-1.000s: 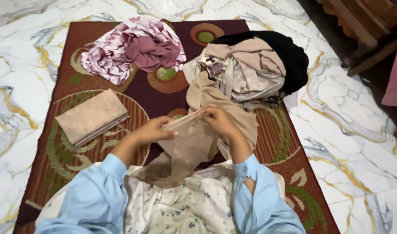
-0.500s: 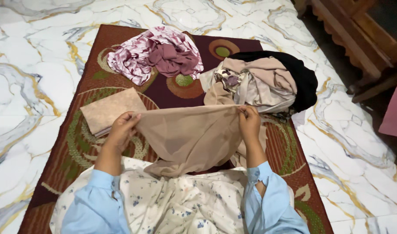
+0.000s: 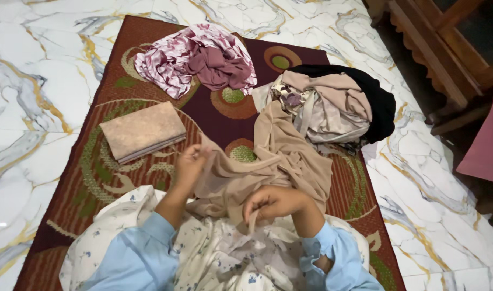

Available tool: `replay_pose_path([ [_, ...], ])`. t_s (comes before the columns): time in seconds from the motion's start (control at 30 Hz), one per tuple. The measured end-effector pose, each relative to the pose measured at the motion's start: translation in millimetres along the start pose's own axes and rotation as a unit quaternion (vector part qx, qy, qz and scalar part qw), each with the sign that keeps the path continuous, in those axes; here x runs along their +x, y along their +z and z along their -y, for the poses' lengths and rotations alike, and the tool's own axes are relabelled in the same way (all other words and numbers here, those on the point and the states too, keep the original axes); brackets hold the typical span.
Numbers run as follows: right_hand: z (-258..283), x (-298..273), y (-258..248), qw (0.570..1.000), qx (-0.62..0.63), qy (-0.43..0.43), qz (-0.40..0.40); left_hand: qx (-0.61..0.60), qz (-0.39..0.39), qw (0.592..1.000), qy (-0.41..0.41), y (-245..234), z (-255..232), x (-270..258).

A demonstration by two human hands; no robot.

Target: The person folds a light-colored patterned cloth into a compact rectangle and places it on a stack. Then they unfold and refold a beige garment, smoothing and aligning it before setting it aside.

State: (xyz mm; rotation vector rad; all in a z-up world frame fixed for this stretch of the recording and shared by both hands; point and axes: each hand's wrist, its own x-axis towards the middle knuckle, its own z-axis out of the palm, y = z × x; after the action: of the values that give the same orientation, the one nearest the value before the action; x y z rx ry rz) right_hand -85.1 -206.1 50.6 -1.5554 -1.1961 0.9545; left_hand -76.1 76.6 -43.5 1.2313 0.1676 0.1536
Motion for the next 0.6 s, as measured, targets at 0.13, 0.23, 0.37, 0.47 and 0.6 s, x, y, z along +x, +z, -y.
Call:
replay_pose_path([
  [0.13, -19.3, 37.5, -2.0, 0.968, 0.102, 0.015, -0.229, -0.098, 0.088, 0.991, -0.028, 29.1, 2.9, -16.8],
  [0.23, -39.6, 45.3, -8.7, 0.921, 0.101, 0.038, -0.376, -0.040, 0.116, 0.992, -0.022, 42.6, 16.3, -23.6],
  [0.37, -54.9, 45.4, -10.0, 0.905, 0.126, 0.021, -0.405, -0.004, 0.125, 0.992, 0.014, 44.2, 38.8, -28.4],
  [0.47, -54.2, 48.2, -8.1, 0.898, 0.088, 0.059, -0.427, -0.034, 0.137, 0.990, 0.014, 42.3, 45.8, -27.3],
  [0.6, -46.7, 50.6, -4.2, 0.892, 0.040, 0.073, -0.444, -0.036, 0.123, 0.992, 0.014, 43.6, 40.0, -32.0],
])
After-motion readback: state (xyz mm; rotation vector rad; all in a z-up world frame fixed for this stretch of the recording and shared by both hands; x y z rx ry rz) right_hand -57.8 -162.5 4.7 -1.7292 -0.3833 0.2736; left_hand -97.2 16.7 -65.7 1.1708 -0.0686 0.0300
